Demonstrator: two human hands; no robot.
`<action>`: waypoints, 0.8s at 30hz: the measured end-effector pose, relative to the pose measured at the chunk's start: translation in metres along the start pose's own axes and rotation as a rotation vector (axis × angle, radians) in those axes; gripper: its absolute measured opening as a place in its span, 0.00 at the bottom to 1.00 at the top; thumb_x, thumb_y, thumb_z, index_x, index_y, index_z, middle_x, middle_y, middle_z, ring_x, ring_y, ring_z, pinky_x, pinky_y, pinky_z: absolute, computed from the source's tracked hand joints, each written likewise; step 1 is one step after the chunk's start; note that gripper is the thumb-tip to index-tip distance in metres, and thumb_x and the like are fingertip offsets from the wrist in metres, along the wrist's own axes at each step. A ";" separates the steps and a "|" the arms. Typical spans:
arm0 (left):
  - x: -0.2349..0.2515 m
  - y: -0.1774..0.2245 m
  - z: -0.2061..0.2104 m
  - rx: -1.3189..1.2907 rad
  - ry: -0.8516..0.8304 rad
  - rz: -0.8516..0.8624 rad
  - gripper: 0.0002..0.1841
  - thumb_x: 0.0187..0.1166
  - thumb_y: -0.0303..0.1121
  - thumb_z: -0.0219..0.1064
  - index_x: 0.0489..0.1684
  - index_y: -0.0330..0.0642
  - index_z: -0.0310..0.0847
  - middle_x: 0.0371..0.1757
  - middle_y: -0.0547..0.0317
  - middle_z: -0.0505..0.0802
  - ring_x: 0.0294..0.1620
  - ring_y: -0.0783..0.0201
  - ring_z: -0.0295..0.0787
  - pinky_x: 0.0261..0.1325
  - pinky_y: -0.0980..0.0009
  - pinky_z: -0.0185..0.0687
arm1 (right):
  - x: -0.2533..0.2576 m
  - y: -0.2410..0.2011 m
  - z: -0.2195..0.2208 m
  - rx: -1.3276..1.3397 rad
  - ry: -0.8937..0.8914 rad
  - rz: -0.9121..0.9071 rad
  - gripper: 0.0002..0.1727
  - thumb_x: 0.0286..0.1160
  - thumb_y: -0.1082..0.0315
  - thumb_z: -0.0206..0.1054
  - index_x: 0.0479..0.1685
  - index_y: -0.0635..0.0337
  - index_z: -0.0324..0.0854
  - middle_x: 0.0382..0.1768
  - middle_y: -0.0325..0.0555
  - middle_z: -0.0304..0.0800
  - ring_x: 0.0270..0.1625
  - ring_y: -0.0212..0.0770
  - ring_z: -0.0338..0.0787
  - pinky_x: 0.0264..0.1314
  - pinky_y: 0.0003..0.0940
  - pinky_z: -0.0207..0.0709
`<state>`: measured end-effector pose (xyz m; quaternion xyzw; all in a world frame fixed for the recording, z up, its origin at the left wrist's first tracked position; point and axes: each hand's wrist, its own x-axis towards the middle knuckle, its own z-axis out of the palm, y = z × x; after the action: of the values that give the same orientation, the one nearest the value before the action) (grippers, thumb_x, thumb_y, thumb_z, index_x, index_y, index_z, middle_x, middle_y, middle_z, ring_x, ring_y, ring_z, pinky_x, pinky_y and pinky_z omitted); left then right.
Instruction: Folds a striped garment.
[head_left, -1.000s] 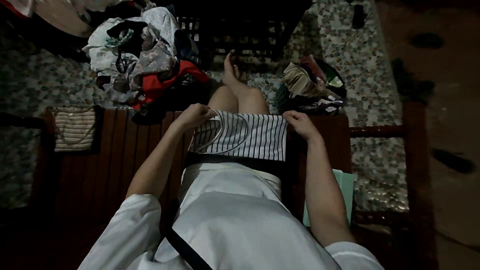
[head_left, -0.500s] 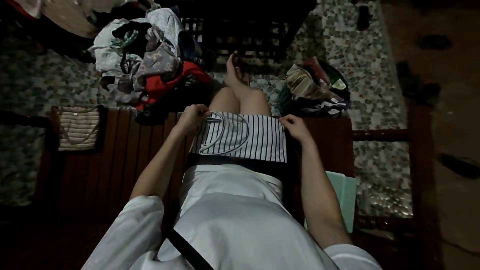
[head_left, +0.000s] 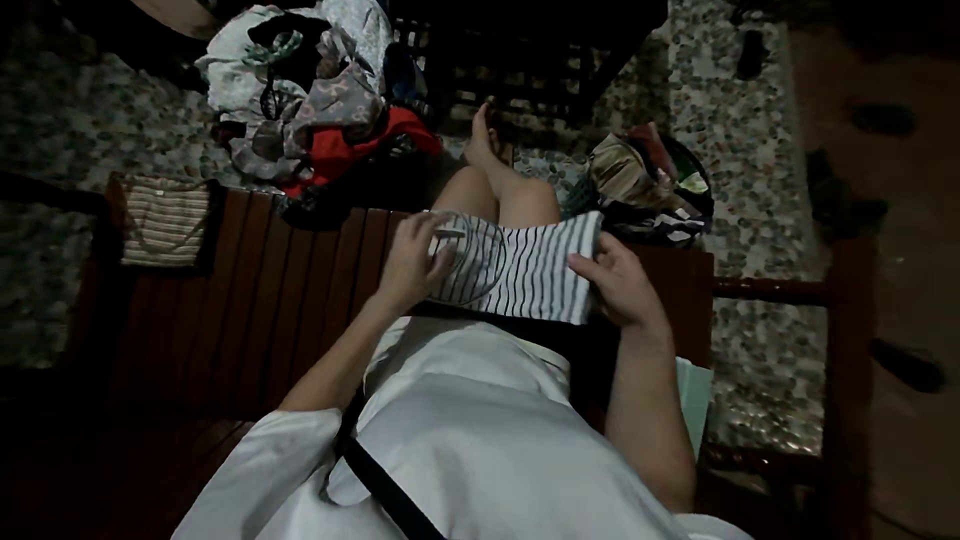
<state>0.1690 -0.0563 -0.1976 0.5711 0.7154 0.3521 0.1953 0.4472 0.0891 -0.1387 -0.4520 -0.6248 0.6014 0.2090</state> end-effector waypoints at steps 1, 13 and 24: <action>-0.009 0.000 -0.020 -0.040 -0.052 -0.115 0.25 0.84 0.44 0.67 0.75 0.40 0.76 0.69 0.41 0.83 0.64 0.46 0.85 0.65 0.47 0.82 | 0.006 -0.013 0.019 -0.014 -0.038 -0.004 0.27 0.76 0.72 0.69 0.74 0.61 0.70 0.53 0.49 0.89 0.49 0.38 0.92 0.53 0.39 0.90; -0.051 -0.041 -0.031 -0.534 -0.238 -0.638 0.14 0.87 0.37 0.65 0.53 0.33 0.84 0.40 0.52 0.93 0.33 0.64 0.93 0.44 0.65 0.93 | 0.042 -0.006 0.149 -0.226 -0.272 0.050 0.22 0.84 0.62 0.67 0.72 0.63 0.75 0.50 0.55 0.89 0.39 0.42 0.91 0.41 0.39 0.88; -0.050 -0.018 0.019 0.265 0.106 -0.070 0.28 0.86 0.39 0.60 0.85 0.42 0.70 0.89 0.42 0.68 0.91 0.40 0.57 0.89 0.41 0.55 | 0.041 0.067 0.127 -0.219 0.021 0.231 0.40 0.83 0.45 0.64 0.87 0.59 0.58 0.65 0.63 0.84 0.63 0.58 0.87 0.64 0.59 0.81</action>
<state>0.1832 -0.1010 -0.2295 0.5472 0.7842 0.2775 0.0922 0.3456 0.0424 -0.2372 -0.5472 -0.6283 0.5449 0.0942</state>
